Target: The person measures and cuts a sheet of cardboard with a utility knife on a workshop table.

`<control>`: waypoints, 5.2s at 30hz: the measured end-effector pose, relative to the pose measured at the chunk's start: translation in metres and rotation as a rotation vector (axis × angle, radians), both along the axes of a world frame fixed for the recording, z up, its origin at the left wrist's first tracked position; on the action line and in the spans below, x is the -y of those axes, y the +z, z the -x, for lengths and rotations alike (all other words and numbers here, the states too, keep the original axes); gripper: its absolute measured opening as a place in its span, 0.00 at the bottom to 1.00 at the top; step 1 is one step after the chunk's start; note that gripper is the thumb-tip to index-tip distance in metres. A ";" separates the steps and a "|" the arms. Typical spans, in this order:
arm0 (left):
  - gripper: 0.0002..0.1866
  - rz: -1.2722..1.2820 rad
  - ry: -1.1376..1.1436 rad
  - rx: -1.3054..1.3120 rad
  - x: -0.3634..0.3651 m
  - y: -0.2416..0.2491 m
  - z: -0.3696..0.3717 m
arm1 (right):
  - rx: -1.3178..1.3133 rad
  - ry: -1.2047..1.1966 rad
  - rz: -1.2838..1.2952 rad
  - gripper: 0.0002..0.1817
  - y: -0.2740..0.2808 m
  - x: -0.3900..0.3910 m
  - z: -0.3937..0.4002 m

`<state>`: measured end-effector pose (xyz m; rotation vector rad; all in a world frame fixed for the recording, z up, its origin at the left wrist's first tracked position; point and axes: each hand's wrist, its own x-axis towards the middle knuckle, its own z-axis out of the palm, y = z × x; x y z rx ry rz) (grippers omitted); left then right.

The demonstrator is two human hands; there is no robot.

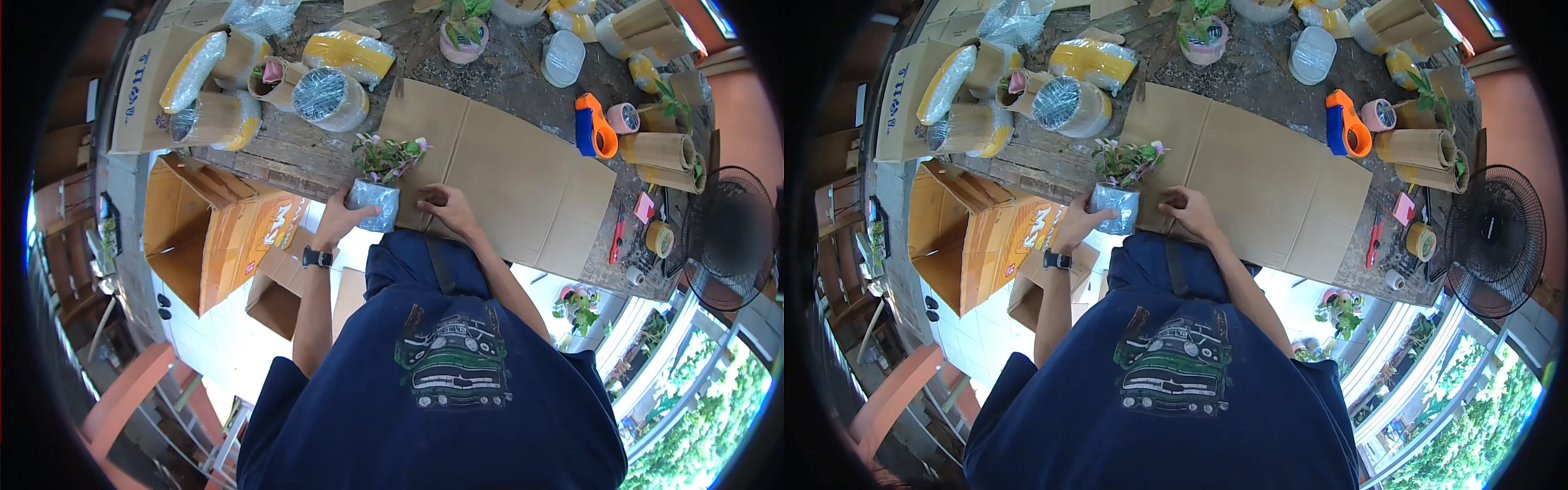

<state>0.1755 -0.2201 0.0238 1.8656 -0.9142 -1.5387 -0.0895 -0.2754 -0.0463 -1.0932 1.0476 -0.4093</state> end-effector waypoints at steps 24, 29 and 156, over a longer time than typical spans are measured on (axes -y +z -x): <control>0.59 -0.022 -0.123 0.393 0.006 -0.010 0.020 | -0.035 -0.035 0.057 0.19 -0.014 0.000 -0.002; 0.60 -0.017 -0.107 0.373 0.010 0.002 0.029 | -0.044 -0.039 0.049 0.19 -0.012 0.000 -0.001; 0.22 0.601 -0.078 0.684 -0.004 -0.012 0.108 | -0.709 0.825 0.878 0.35 0.071 0.145 -0.024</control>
